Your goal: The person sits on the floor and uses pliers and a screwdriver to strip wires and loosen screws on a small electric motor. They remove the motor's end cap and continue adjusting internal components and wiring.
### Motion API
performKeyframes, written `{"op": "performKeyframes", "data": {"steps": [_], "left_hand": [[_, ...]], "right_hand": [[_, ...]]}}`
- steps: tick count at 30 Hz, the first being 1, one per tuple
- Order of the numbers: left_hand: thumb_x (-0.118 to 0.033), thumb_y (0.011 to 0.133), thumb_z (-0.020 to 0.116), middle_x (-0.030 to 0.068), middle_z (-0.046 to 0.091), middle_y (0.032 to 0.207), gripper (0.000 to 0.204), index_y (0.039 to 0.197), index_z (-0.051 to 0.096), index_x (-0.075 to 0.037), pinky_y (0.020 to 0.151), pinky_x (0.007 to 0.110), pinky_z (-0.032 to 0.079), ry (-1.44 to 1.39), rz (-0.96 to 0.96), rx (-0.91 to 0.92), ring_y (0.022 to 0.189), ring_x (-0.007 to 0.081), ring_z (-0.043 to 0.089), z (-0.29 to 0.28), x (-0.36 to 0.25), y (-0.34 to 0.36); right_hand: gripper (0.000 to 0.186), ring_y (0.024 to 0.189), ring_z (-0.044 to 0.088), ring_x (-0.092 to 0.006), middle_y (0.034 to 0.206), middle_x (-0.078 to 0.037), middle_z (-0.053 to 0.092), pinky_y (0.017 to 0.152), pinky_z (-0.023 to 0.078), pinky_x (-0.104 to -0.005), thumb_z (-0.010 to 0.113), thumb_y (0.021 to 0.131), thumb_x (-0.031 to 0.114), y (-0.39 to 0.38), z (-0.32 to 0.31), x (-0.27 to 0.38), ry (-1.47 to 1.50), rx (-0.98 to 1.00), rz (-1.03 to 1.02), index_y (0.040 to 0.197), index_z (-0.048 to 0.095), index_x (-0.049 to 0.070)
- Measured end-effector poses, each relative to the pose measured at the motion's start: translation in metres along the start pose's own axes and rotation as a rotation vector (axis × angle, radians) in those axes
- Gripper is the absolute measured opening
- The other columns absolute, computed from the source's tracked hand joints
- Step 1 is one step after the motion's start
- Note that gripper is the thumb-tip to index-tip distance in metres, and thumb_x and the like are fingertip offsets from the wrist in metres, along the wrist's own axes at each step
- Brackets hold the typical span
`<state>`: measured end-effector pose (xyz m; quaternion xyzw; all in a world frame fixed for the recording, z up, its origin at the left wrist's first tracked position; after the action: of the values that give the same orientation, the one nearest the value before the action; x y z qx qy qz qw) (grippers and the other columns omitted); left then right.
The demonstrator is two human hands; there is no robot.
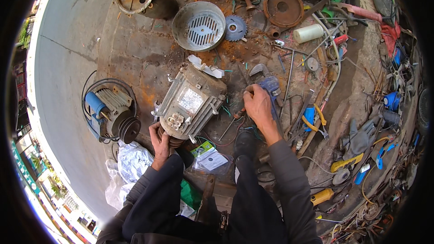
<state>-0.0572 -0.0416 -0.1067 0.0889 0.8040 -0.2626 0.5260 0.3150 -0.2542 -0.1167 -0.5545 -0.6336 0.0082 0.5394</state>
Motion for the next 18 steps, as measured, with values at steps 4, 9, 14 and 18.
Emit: {"op": "performKeyframes", "data": {"steps": [4, 9, 14, 18], "left_hand": [[-0.022, 0.100, 0.058, 0.0112, 0.066, 0.115, 0.034, 0.126, 0.060, 0.000, 0.104, 0.035, 0.049, -0.182, -0.285, 0.162, 0.112, 0.0200, 0.063, -0.011, 0.033, 0.019], [-0.026, 0.104, 0.052, 0.0148, 0.071, 0.123, 0.034, 0.124, 0.064, -0.001, 0.102, 0.039, 0.053, -0.619, -0.762, 0.207, 0.112, 0.0265, 0.068, 0.013, 0.039, 0.024], [-0.026, 0.104, 0.052, 0.0130, 0.071, 0.117, 0.031, 0.120, 0.063, -0.001, 0.098, 0.038, 0.053, -0.639, -0.695, 0.167, 0.107, 0.0244, 0.068, 0.010, 0.047, 0.023], [-0.024, 0.104, 0.053, 0.0100, 0.069, 0.108, 0.027, 0.114, 0.062, -0.001, 0.093, 0.035, 0.052, -0.568, -0.545, 0.151, 0.097, 0.0194, 0.066, 0.005, 0.050, 0.025]], "right_hand": [[0.024, 0.099, 0.073, -0.0433, 0.099, -0.026, 0.074, 0.084, 0.056, -0.0502, 0.067, 0.095, 0.014, -0.004, 0.004, 0.004, -0.124, 0.086, -0.076, 0.108, 0.071, -0.005], [0.025, 0.105, 0.069, -0.0452, 0.111, -0.026, 0.072, 0.092, 0.053, -0.0517, 0.068, 0.094, 0.015, -0.010, 0.013, -0.011, -0.325, 0.027, -0.216, 0.110, 0.071, -0.004], [0.026, 0.102, 0.070, -0.0417, 0.111, -0.024, 0.073, 0.092, 0.055, -0.0489, 0.069, 0.095, 0.016, -0.020, 0.000, -0.008, -0.222, -0.024, -0.169, 0.112, 0.072, -0.003], [0.026, 0.097, 0.074, -0.0362, 0.107, -0.022, 0.076, 0.088, 0.057, -0.0448, 0.068, 0.097, 0.016, -0.032, -0.027, -0.030, -0.158, -0.079, -0.056, 0.114, 0.072, -0.003]]}}
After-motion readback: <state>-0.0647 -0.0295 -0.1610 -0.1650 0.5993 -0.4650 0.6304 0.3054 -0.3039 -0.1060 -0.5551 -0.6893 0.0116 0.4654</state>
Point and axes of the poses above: each hand's wrist, its own y-axis towards the middle knuckle, its own z-axis out of the palm, x = y × z, the point moved 7 cm from there along y, towards the middle knuckle
